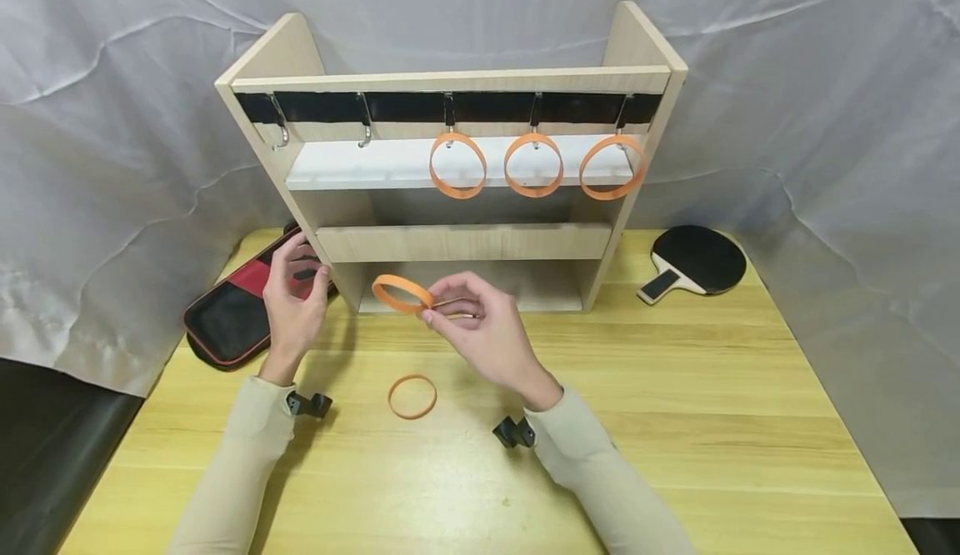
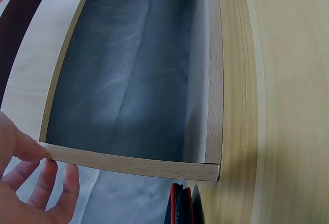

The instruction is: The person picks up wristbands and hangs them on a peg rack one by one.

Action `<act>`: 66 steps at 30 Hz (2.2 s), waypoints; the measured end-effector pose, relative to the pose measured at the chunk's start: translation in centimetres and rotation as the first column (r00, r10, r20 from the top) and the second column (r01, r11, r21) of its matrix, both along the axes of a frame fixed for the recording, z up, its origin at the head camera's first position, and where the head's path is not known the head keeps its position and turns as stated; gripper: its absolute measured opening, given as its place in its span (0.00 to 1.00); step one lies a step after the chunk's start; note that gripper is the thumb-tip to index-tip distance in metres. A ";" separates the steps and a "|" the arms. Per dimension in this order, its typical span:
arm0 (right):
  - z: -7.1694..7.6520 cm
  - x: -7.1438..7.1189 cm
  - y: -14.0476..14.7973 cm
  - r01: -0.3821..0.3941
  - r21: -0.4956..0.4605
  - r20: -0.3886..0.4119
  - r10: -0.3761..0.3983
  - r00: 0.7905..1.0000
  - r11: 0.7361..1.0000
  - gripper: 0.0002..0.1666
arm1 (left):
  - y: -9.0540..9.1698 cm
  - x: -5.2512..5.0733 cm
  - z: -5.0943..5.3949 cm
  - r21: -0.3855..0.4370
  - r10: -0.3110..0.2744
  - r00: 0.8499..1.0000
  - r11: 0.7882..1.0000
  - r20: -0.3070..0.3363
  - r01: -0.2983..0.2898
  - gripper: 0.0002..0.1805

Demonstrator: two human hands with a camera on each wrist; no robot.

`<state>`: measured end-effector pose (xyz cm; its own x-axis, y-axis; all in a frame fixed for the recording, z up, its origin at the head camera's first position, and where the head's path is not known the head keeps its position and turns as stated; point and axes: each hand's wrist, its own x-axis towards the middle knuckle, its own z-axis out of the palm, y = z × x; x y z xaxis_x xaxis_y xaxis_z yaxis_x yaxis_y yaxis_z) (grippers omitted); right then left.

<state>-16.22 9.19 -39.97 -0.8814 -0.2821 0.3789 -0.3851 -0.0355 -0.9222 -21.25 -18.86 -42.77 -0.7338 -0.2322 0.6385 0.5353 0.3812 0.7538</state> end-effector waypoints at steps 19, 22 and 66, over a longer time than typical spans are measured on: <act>3.9 -1.9 -2.6 0.040 -0.166 -0.163 -0.068 0.984 0.985 0.16 | -0.1 -0.2 -0.1 -0.004 0.000 1.000 1.000 -0.016 0.000 0.28; 4.6 -2.2 -2.9 0.027 -0.193 -0.176 -0.061 0.983 0.981 0.16 | -0.1 -0.1 -0.1 -0.005 0.003 1.000 1.000 -0.014 -0.003 0.28; 8.2 -5.7 -4.9 0.078 -0.389 -0.180 -0.159 0.971 0.918 0.14 | 0.0 -0.3 -0.4 -0.021 0.001 1.000 1.000 -0.015 -0.002 0.29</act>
<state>-21.94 4.29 -31.79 -0.7916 0.0186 0.6107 -0.5859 -0.3065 -0.7502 -21.59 -18.90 -43.13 -0.7234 -0.2198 0.6545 0.5462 0.3976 0.7373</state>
